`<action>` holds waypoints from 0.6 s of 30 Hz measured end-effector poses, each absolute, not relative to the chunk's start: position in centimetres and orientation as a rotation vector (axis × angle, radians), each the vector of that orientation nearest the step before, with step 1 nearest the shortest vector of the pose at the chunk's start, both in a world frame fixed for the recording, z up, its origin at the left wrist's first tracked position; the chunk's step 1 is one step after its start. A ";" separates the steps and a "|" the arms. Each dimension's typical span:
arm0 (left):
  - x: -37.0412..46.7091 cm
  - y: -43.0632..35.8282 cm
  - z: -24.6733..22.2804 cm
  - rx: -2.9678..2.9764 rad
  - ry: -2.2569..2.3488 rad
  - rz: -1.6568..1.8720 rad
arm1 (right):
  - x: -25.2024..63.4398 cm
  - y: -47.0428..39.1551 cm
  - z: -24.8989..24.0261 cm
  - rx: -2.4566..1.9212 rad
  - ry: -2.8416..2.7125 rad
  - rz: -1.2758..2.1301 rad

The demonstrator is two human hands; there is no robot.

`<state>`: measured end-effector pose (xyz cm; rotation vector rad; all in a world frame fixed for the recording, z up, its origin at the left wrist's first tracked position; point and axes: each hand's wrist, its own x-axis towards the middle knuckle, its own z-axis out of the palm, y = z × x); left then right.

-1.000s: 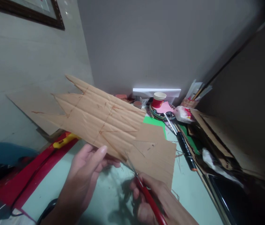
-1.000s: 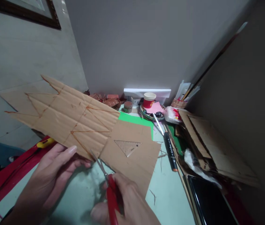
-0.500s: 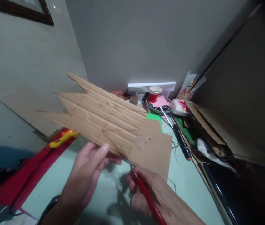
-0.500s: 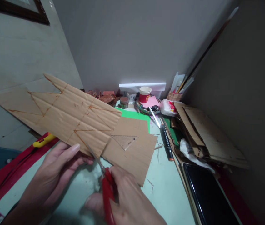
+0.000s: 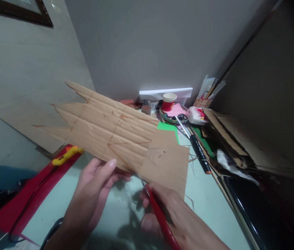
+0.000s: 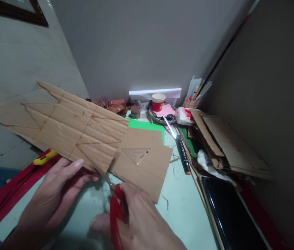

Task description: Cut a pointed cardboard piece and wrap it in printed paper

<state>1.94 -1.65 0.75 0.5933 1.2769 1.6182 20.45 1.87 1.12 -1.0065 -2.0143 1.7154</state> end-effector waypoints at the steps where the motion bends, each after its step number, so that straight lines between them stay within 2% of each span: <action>1: 1.9 -1.6 0.7 0.596 1.272 1.614 | 20.4 1.9 1.2 -0.992 -2.016 1.707; 18: 1.8 -1.5 0.8 0.625 1.263 1.570 | 19.8 2.0 0.1 -1.074 -2.038 1.733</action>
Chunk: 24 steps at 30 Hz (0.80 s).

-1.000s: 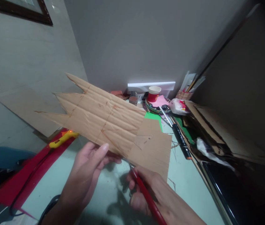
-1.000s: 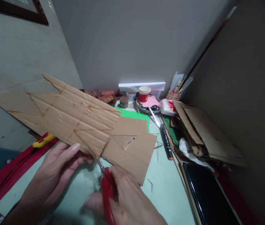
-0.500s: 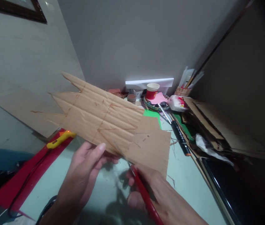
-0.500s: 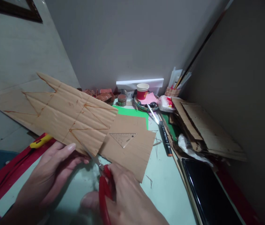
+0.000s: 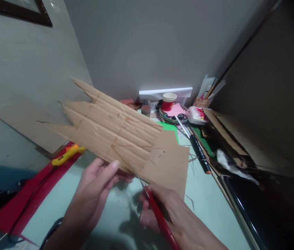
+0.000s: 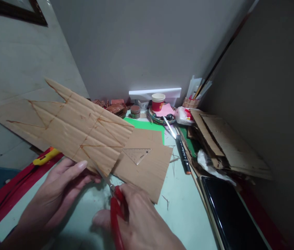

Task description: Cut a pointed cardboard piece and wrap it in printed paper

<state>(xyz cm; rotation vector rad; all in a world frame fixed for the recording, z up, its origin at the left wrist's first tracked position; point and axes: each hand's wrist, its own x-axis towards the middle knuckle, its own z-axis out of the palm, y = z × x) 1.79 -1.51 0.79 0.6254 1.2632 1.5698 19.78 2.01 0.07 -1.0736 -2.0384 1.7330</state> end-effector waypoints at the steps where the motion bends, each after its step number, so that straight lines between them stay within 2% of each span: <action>1: 1.7 -1.4 0.8 0.621 1.262 1.564 | 19.7 2.0 -0.3 -1.080 -2.033 1.735; 10: 1.0 -1.7 0.4 0.588 1.283 1.553 | 19.0 1.8 -1.9 -1.232 -2.100 1.602; 24: -0.4 -1.8 0.3 0.635 1.350 1.561 | 17.5 2.6 -3.6 -1.144 -2.176 1.409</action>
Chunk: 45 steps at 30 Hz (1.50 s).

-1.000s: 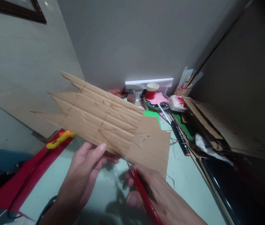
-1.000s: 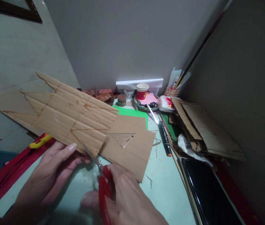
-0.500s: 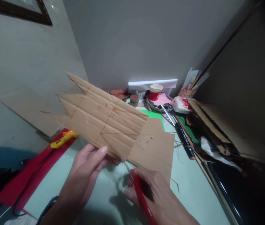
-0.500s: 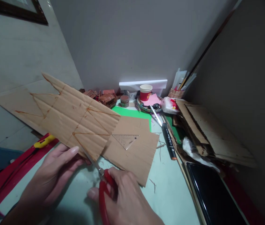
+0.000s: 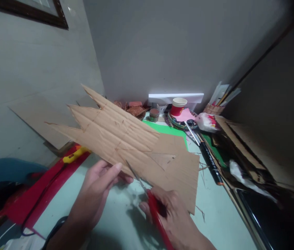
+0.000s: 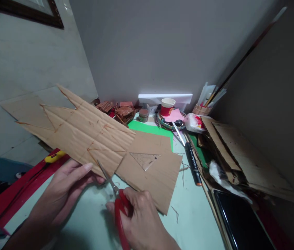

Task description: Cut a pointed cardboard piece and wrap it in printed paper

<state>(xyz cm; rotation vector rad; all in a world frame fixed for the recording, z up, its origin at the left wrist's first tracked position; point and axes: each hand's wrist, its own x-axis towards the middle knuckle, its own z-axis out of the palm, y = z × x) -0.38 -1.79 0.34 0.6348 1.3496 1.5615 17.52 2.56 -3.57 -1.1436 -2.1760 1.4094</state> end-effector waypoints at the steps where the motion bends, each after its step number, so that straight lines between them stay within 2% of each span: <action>1: -0.4 -1.8 0.4 0.639 1.342 1.568 | 17.6 2.6 -3.6 -1.133 -2.182 1.410; 11: -0.6 -2.3 0.6 0.808 1.387 1.508 | 18.9 2.2 -3.4 -1.059 -2.249 1.521; 20: 0.0 -2.5 0.5 0.857 1.412 1.448 | 19.0 1.6 -1.7 -1.203 -2.285 1.545; 34: -0.2 -2.5 0.2 0.734 1.360 1.468 | 18.4 1.8 -3.7 -1.018 -2.175 1.488; 45: -0.1 -2.6 1.1 0.767 1.381 1.513 | 19.0 1.5 -2.4 -1.169 -2.080 1.646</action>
